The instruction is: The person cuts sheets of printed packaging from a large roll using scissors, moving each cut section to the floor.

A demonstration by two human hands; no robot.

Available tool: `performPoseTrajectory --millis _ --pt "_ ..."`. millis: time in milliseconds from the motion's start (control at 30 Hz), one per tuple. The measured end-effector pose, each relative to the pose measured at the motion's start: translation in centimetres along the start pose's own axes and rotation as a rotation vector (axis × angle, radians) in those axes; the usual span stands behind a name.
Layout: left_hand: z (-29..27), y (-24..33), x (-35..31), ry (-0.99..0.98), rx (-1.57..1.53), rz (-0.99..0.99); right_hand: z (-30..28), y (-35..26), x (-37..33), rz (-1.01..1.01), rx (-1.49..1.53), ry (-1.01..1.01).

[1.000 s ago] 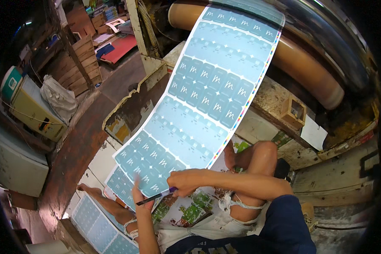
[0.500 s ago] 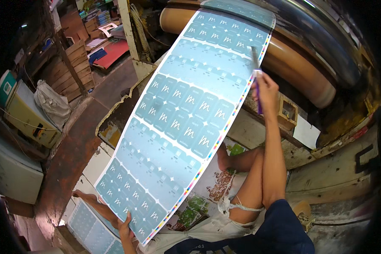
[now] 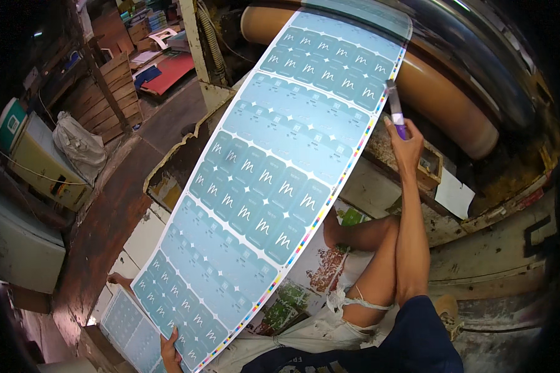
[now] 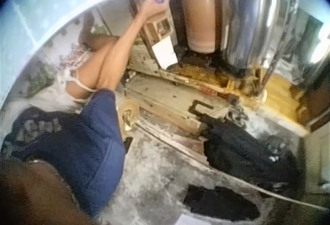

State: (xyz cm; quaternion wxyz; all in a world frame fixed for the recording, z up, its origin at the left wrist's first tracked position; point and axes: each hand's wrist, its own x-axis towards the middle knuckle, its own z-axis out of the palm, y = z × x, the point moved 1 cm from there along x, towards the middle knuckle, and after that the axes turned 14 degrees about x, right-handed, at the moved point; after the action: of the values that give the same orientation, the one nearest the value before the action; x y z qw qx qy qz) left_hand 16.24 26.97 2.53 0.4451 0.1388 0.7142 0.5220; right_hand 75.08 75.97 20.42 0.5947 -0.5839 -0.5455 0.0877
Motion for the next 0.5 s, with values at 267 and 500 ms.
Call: performPoseTrajectory --millis 267,500 --pt "0.7 -5.3 -1.6 -0.093 -0.155 -0.076 -2.1 2.3 4.5 -0.670 -0.332 -0.368" --pt "-2.9 -11.6 -2.8 0.016 0.005 0.059 -2.0 1.6 6.5 -0.325 -0.269 -0.627"
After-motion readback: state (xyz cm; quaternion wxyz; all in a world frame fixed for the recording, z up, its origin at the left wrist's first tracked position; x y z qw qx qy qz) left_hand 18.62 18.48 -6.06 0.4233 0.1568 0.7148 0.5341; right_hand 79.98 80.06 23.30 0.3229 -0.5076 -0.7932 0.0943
